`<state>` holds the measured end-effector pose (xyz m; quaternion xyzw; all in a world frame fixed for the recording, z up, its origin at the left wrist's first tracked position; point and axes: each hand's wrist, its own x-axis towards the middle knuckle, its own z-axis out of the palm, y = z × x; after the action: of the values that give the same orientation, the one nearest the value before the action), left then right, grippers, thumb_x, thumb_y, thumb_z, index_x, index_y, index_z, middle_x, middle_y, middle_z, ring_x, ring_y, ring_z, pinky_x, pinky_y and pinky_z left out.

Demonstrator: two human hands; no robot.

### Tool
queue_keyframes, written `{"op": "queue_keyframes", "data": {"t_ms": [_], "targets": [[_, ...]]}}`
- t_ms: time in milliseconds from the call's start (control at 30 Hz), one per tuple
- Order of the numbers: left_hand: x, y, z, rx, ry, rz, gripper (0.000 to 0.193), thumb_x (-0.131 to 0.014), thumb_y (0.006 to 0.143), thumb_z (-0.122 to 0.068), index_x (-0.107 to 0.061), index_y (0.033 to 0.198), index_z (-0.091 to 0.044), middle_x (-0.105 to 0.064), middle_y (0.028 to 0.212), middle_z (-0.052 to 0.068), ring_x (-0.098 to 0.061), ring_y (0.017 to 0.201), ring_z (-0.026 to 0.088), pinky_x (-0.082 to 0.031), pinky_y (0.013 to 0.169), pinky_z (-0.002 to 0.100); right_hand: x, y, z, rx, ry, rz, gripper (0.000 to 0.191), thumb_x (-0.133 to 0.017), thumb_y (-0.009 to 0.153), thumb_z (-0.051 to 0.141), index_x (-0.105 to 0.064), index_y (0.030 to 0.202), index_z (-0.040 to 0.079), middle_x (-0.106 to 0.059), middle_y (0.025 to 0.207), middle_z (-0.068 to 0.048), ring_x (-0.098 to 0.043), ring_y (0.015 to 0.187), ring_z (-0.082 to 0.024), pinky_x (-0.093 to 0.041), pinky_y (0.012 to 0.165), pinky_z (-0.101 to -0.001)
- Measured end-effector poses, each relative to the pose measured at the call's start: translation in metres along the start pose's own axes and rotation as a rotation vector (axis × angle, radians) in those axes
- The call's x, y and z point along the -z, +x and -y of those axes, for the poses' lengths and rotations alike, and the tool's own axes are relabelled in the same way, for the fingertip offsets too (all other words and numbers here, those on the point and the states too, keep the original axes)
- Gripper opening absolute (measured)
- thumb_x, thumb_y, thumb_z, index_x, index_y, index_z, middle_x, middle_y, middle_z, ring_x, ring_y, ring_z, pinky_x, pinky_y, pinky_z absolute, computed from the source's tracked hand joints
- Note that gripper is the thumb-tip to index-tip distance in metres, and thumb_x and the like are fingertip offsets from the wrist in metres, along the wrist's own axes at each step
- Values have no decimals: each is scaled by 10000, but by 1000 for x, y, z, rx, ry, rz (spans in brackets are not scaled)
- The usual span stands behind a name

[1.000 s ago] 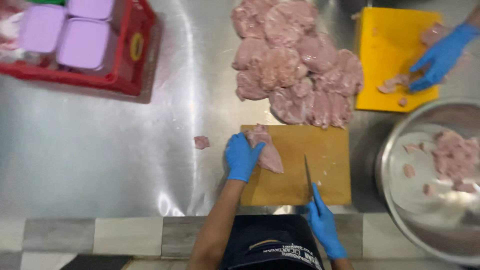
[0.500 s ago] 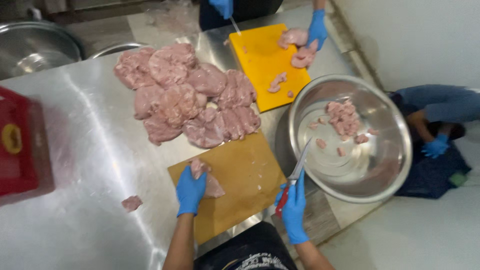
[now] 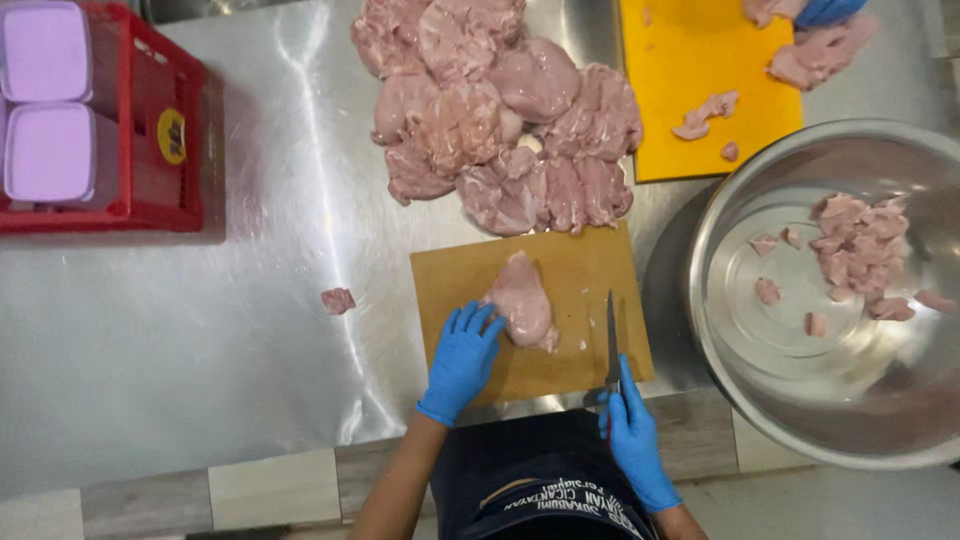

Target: The person trims pieces of raw chicken on a cutting board, using a knife to cut away skin and fat, and places the trimmed pieces into a metal bowl. They take new chicken portions from a pile on the steel table and set trimmed pieces on a yellow board.

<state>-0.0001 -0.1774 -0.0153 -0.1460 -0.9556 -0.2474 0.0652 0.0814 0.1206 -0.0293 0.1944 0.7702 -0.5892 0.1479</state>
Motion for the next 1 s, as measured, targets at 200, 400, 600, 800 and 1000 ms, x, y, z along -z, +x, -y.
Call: {"op": "queue_keyframes", "data": {"t_ms": [200, 400, 600, 800, 1000], "targets": [[-32, 0, -11, 489, -116, -158, 485, -710, 865, -214, -592, 1298, -32, -588, 1323, 187, -547, 1195, 388, -443, 985, 511, 27, 7, -13, -38, -18, 32, 647, -481, 1013, 112, -302, 1621, 241, -615, 855, -33, -477, 547, -69, -449, 482, -249], [-44, 20, 1, 511, 45, 205, 295, -687, 885, -212, -639, 1151, -93, -614, 1181, 137, -585, 1090, 339, -468, 880, 471, 40, 14, 14, 16, -198, 93, 659, -526, 1035, 116, -348, 1660, 226, -575, 834, -129, -471, 594, -141, -463, 546, -307], [-57, -24, 27, 97, 181, -60, 320, -592, 858, -128, -649, 1171, -97, -638, 1215, 82, -613, 1039, 274, -471, 837, 426, -3, 12, 53, 427, -578, 381, 710, -531, 968, 135, -263, 1623, 196, -643, 1138, -296, -662, 990, -480, -526, 855, -517], [-51, -33, 63, -121, 177, 12, 304, -595, 849, -137, -652, 1144, -93, -636, 1169, 77, -616, 1024, 262, -486, 867, 401, -75, 13, 67, 388, -743, 403, 702, -506, 980, 135, -246, 1625, 229, -593, 1057, -335, -623, 882, -513, -515, 786, -551], [-41, -23, 71, -123, 2, 96, 223, -638, 854, -171, -657, 1064, -97, -622, 1016, 85, -611, 927, 276, -478, 783, 425, -115, 12, 57, 431, -780, 314, 728, -507, 956, 100, -231, 1625, 177, -595, 958, -297, -619, 772, -491, -507, 696, -560]]}}
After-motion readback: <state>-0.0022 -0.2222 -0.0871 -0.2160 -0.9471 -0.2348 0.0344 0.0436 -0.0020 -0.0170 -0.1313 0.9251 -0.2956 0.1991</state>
